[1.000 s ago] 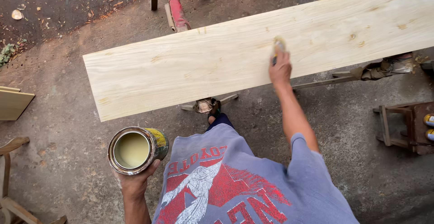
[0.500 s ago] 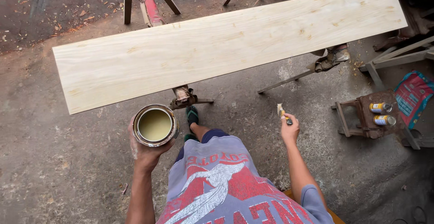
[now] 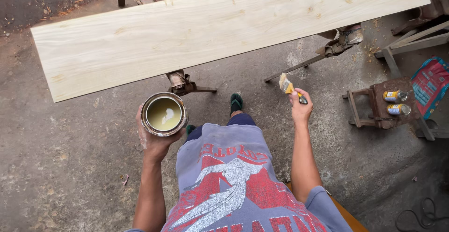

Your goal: The person applies a light-colored finish to a long wooden plank using a paintbrush. They repeatedly dip the brush into a can and spread the finish along the length of the plank, working from one end to the other.

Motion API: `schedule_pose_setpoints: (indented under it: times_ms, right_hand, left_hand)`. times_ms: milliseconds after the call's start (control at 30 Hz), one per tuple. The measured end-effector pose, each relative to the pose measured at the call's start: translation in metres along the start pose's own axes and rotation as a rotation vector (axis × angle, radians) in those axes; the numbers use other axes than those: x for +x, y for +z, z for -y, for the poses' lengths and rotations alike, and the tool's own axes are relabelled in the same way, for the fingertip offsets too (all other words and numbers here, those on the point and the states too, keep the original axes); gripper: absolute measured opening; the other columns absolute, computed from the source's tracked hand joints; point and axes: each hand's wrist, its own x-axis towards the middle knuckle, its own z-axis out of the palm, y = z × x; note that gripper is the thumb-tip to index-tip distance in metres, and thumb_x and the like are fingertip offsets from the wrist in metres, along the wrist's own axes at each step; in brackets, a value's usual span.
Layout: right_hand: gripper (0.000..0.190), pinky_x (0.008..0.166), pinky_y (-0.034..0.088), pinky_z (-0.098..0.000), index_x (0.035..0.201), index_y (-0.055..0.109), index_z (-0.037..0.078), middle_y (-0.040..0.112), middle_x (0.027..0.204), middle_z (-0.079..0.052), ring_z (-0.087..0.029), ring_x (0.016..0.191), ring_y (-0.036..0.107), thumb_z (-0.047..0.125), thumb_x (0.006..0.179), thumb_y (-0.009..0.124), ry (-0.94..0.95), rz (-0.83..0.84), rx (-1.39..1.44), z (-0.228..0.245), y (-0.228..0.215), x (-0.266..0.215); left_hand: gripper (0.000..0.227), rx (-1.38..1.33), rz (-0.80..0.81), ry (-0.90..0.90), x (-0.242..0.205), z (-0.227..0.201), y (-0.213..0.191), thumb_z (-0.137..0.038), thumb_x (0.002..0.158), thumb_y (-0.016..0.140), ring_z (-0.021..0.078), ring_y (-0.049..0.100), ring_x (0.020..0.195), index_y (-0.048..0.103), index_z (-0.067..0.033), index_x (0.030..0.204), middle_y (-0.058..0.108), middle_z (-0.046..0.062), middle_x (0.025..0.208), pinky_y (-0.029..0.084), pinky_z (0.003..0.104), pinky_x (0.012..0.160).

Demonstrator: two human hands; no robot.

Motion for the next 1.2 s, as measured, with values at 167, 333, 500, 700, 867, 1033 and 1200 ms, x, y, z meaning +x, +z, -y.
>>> schedule_pose_setpoints:
  times_ms: [167,333,500,700,867,1033,1200]
  right_hand:
    - [0.031,0.083,0.061,-0.0273,0.124,0.064,0.003,0.073,0.110,-0.008,-0.015,0.098,0.076,0.021,0.100,0.072,0.056,0.067,0.130,0.047,0.026,0.053]
    - [0.024,0.082,0.056,-0.0249,0.119,0.068,0.000,0.074,0.101,-0.008,-0.012,0.091,0.070,0.012,0.100,0.075,-0.052,0.344,0.093,0.084,0.078,0.106]
    - [0.024,0.083,0.055,-0.0286,0.111,0.074,0.003,0.075,0.096,-0.004,-0.014,0.090,0.067,0.020,0.094,0.077,-0.080,0.514,-0.165,0.083,0.137,0.155]
    - [0.016,0.096,0.053,-0.0372,0.107,0.077,0.010,0.077,0.107,-0.008,-0.022,0.105,0.070,0.019,0.094,0.077,-0.091,0.351,-0.411,0.029,0.036,0.324]
    - [0.006,0.084,0.062,-0.0364,0.101,0.067,0.008,0.072,0.105,-0.008,-0.020,0.096,0.071,0.009,0.094,0.068,-0.194,-0.273,-0.712,0.014,-0.092,0.447]
    - [0.014,0.082,0.058,-0.0415,0.109,0.068,0.005,0.068,0.103,-0.014,-0.026,0.095,0.067,0.016,0.102,0.063,-0.384,0.269,-0.860,0.031,0.056,0.316]
    - [0.025,0.090,0.056,-0.0355,0.112,0.074,0.004,0.076,0.107,-0.013,-0.024,0.098,0.073,0.019,0.092,0.075,-0.285,0.882,-0.252,0.043,0.140,0.249]
  left_hand:
    - [0.117,-0.023,-0.035,-0.005,0.022,0.002,0.030,-0.011,0.057,0.101,0.0220,0.058,0.128,0.033,-0.0047,0.151,0.055,0.008,0.137,0.051,0.039,0.113]
    - [0.106,-0.193,-0.073,-0.184,0.051,0.002,0.069,-0.003,0.063,0.099,0.0208,0.061,0.128,0.037,-0.0049,0.149,0.058,0.006,0.137,0.057,0.040,0.114]
    - [0.096,-0.265,-0.178,-0.202,0.089,-0.014,0.130,0.008,0.067,0.096,0.0224,0.062,0.126,0.046,-0.0027,0.148,0.060,0.008,0.135,0.057,0.040,0.113]
    - [0.102,-0.315,-0.203,-0.200,0.130,-0.045,0.186,0.010,0.066,0.094,0.0210,0.060,0.131,0.046,-0.0066,0.153,0.059,0.007,0.143,0.055,0.038,0.117]
    - [0.096,-0.277,-0.160,-0.257,0.151,-0.039,0.197,0.012,0.067,0.093,0.0192,0.061,0.124,0.047,-0.0065,0.149,0.060,0.005,0.134,0.057,0.037,0.111]
    - [0.096,-0.307,-0.114,-0.252,0.171,-0.037,0.214,0.014,0.065,0.090,0.0191,0.063,0.124,0.048,-0.0069,0.149,0.061,0.005,0.133,0.058,0.039,0.116]
    - [0.097,-0.326,-0.183,-0.231,0.161,-0.042,0.222,0.010,0.066,0.092,0.0194,0.063,0.126,0.048,-0.0083,0.149,0.061,0.004,0.136,0.058,0.037,0.111]
